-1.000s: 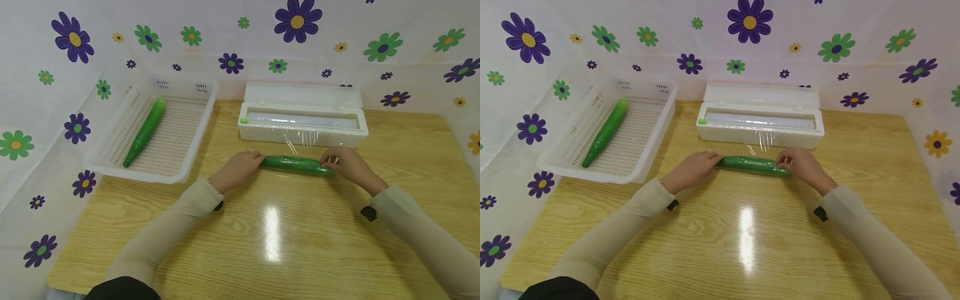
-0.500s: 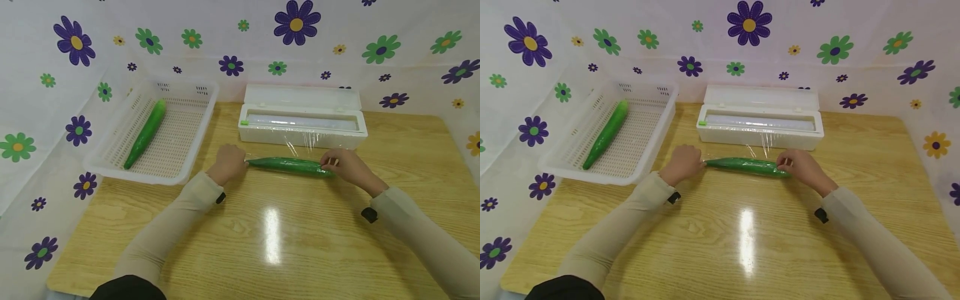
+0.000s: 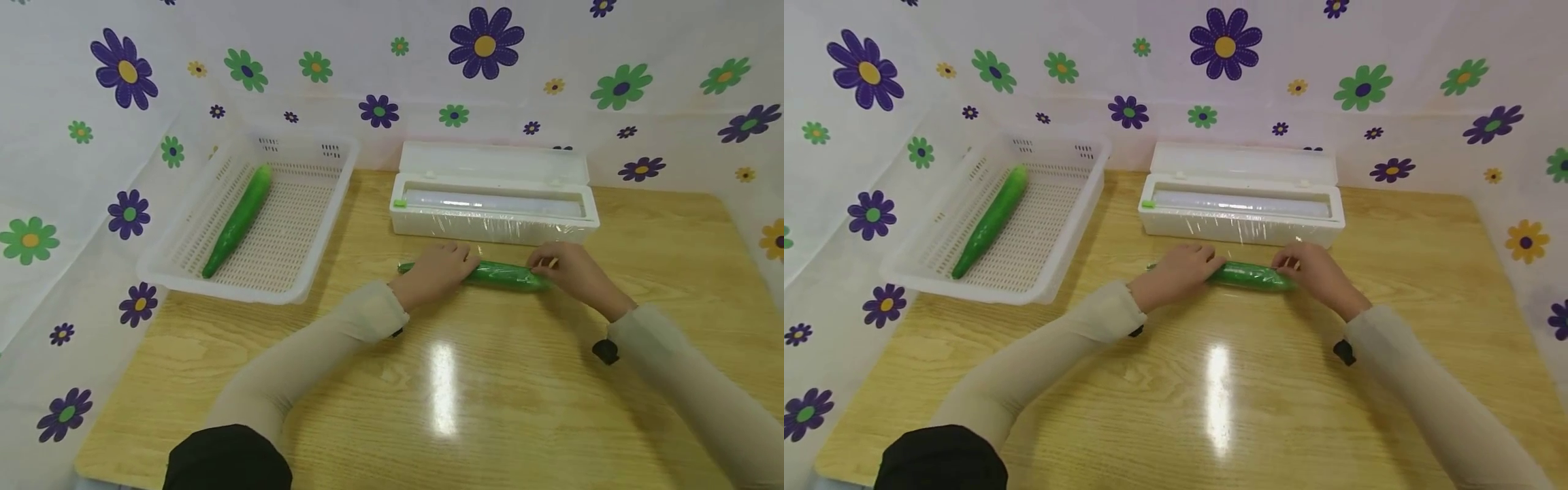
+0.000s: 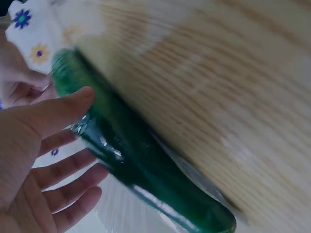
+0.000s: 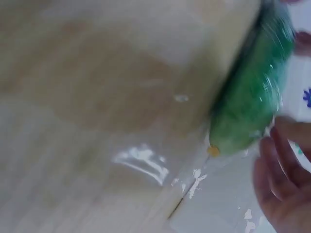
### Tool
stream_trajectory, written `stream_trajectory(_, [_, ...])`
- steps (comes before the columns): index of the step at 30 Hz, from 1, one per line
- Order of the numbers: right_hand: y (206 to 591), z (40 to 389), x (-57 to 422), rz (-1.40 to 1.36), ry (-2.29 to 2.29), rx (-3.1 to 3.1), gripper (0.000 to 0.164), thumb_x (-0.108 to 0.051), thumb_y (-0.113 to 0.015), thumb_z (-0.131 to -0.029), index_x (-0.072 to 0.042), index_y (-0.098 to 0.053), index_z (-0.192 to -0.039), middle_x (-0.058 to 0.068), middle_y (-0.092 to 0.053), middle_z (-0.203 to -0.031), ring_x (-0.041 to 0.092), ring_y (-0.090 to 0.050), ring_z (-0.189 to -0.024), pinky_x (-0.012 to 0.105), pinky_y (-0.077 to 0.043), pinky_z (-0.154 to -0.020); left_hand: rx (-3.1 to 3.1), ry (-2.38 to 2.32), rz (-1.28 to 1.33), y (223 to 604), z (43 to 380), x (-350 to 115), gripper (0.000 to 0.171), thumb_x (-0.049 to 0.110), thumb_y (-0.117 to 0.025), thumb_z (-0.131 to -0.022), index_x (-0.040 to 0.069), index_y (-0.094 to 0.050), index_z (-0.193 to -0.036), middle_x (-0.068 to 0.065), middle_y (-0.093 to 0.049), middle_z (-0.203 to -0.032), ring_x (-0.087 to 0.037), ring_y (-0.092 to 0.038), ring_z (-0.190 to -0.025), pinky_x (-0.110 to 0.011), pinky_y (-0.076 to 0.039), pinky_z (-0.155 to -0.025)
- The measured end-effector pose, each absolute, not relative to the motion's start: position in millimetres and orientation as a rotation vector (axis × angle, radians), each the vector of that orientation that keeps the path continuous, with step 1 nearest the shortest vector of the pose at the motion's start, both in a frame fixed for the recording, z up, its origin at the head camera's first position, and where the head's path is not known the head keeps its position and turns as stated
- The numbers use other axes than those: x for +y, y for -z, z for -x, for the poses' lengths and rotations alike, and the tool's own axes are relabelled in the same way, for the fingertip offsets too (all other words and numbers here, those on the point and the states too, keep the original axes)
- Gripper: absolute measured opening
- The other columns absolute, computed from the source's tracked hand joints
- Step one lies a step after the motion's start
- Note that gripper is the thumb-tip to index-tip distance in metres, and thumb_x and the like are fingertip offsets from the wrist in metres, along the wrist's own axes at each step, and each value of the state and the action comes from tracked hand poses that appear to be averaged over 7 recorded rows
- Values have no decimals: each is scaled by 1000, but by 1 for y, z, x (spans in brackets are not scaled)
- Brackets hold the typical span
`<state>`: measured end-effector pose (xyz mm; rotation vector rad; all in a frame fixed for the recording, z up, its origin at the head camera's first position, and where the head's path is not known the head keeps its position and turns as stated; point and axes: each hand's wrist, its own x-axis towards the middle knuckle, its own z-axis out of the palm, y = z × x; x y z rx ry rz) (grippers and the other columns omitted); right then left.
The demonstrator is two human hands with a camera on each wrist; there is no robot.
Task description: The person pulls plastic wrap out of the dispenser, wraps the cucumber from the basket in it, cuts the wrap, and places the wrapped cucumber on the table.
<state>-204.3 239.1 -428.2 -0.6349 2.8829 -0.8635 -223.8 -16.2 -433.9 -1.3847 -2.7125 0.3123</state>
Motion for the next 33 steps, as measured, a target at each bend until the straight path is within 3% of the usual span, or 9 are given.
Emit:
stream_trajectory(3, [433, 197, 236, 709, 784, 2984, 11, -6, -70, -82, -2, -68, -92, 12, -67, -90, 24, -61, -81, 40, -52, -72, -2686, -372, 1372, 438, 225, -10, 25, 17, -49, -98, 11, -49, -122, -5, -61, -113, -18, -62, -99, -26, -53, -80])
stream_trajectory(7, [440, 192, 231, 879, 563, 3080, 36, -15, -80, -72, -1, -64, -100, 15, -64, -98, 28, -62, -87, 43, -53, -76, -2719, -445, 1336, 439, 226, -4, 31, 17, -47, -98, 12, -45, -129, -6, -59, -117, -19, -60, -103, -29, -53, -85])
stream_trajectory(10, [444, 193, 227, 958, 431, 3115, 48, -16, -84, -68, 0, -60, -107, 17, -62, -102, 31, -61, -90, 45, -52, -80, -2704, -476, 1315, 439, 227, -2, 32, 15, -47, -98, 11, -46, -130, -6, -61, -114, -18, -61, -97, -27, -54, -79])
stream_trajectory(14, [447, 194, 224, 1017, 354, 3144, 55, -14, -85, -66, 0, -56, -111, 16, -60, -102, 32, -61, -91, 45, -52, -81, -2693, -408, 1328, 436, 228, -1, 30, 11, -53, -95, 9, -51, -124, -7, -64, -105, -17, -62, -88, -25, -55, -69])
stream_trajectory(18, [445, 191, 223, 1050, 286, 3197, 62, -13, -86, -63, 1, -51, -113, 19, -60, -104, 35, -60, -94, 48, -50, -82, -2790, -242, 1347, 428, 231, -2, 37, 17, -67, -86, 9, -53, -120, -7, -64, -104, -20, -62, -92, -27, -55, -73])
stream_trajectory(24, [439, 185, 223, 1053, 237, 3271, 58, -12, -85, -65, 1, -51, -110, 19, -62, -103, 34, -59, -93, 48, -49, -78, -2953, -188, 1310, 408, 229, -4, 51, 31, -73, -81, 12, -52, -124, -4, -62, -109, -19, -58, -97, -28, -53, -79])
stream_trajectory(29, [435, 182, 225, 1042, 320, 3292, 53, -12, -85, -65, 1, -55, -106, 18, -63, -103, 33, -60, -92, 47, -48, -76, -2931, -112, 1276, 404, 224, -11, 68, 32, -70, -83, 13, -37, -140, -5, -62, -120, -21, -59, -107, -29, -54, -81])
stream_trajectory(33, [436, 184, 228, 1053, 355, 3305, 52, -12, -84, -65, 2, -56, -106, 18, -63, -101, 33, -61, -91, 47, -50, -74, -2861, -138, 1297, 412, 223, -16, 79, 33, -71, -83, 12, -28, -145, -6, -57, -129, -21, -56, -115, -30, -50, -92])
